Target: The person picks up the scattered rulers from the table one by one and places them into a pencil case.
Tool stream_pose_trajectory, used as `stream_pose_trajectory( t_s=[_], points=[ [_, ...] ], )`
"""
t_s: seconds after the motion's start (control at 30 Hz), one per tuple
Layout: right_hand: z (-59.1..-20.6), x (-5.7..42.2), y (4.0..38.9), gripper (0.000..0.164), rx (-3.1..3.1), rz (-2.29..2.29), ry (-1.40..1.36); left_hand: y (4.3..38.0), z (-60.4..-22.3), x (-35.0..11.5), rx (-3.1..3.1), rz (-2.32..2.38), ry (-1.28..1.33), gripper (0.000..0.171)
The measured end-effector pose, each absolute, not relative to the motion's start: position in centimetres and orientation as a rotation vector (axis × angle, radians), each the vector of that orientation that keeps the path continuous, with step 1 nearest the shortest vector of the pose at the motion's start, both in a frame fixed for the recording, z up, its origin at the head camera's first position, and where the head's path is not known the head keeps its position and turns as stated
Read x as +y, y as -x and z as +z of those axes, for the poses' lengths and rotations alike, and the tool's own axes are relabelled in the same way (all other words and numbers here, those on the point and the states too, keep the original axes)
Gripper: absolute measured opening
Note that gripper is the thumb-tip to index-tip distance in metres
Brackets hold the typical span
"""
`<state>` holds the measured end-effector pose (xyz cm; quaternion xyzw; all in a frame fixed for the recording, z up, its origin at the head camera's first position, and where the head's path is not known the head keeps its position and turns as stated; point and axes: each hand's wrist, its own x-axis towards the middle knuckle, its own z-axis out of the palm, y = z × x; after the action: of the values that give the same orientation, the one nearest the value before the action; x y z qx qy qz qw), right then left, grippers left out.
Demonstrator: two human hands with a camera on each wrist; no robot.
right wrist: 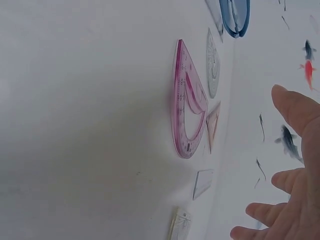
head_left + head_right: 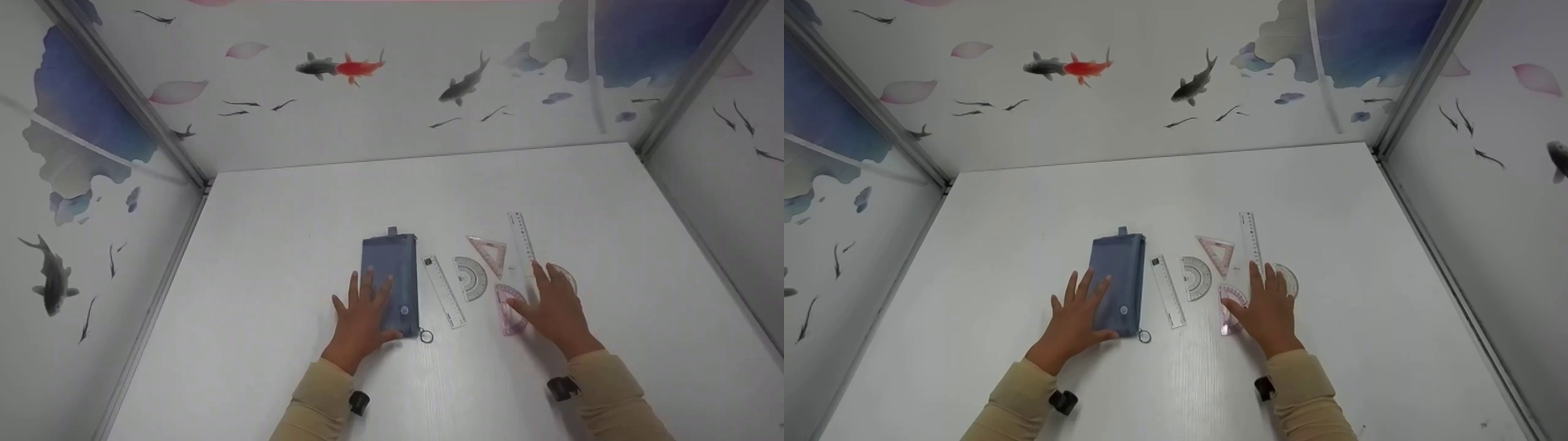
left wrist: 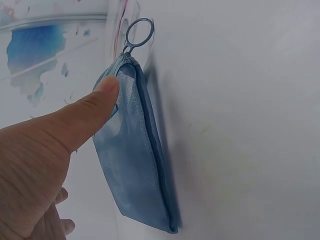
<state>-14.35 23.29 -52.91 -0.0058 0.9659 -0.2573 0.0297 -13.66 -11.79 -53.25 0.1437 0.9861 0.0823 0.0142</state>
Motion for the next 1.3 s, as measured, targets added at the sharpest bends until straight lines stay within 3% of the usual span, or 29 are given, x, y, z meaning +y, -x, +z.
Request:
stream_pose_trajectory(
  t_s=[0.63,1.3],
  points=[
    [-53.6,23.4,14.2,0.104,2.771,-1.04,-0.057,13.6,-53.1,-10.4,3.027,0.199,-0.513,0.101],
    [-53.9,23.0,14.0,0.097,2.704,-1.05,-0.108,13.6,-53.6,-9.4,3.009,0.214,-0.581,0.097]
  ],
)
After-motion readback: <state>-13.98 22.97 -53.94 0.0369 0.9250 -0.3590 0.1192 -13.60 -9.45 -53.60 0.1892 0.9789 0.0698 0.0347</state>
